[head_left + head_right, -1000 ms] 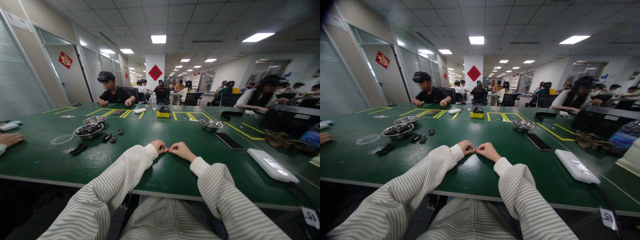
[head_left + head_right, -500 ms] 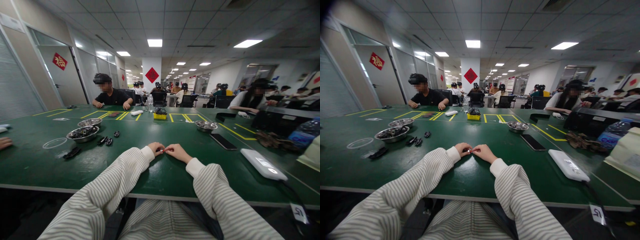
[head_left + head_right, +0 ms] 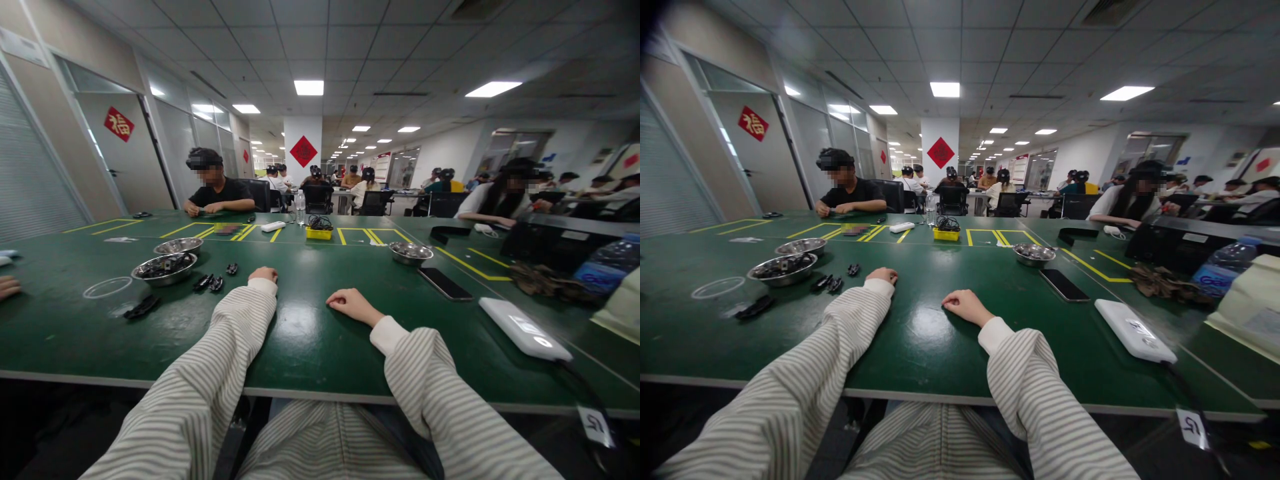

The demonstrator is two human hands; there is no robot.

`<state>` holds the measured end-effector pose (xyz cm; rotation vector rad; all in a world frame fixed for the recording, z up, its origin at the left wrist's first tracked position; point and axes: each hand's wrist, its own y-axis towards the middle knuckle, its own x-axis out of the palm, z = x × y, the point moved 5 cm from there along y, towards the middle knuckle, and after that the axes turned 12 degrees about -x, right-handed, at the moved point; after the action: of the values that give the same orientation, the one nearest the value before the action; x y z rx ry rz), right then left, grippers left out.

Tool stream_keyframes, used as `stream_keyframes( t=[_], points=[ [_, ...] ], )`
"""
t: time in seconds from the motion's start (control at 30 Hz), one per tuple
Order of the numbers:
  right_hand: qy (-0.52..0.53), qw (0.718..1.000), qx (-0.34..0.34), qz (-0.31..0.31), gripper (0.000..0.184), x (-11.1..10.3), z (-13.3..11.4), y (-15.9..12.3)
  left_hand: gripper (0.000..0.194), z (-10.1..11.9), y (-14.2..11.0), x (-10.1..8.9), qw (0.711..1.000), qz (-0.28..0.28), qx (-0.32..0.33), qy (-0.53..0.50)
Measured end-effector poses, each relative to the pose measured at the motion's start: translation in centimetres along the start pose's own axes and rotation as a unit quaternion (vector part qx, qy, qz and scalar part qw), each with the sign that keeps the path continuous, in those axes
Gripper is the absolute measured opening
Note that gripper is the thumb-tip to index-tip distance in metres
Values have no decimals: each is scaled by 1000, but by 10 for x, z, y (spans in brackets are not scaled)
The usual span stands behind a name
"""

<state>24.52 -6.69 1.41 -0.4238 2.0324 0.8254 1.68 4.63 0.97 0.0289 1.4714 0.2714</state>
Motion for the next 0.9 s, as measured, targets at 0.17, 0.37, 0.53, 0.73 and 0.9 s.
stream_keyframes(
  t=[0.17,0.37,0.53,0.73,0.9],
  points=[
    [2,1000,-1,0,21,0,-1,1,24,-27,13,-1,998,-6,-57,8],
    [-6,1000,-2,0,21,0,1,0,38,-24,6,-3,996,33,-80,7],
    [-2,1000,-6,0,21,0,0,0,44,-13,-2,-18,995,93,-28,-23],
    [-2,1000,0,-1,20,0,-1,1,41,46,-42,-8,950,0,268,-161],
    [-11,1000,-2,5,20,-1,-2,1,32,80,-79,4,903,-77,385,-174]
  ],
)
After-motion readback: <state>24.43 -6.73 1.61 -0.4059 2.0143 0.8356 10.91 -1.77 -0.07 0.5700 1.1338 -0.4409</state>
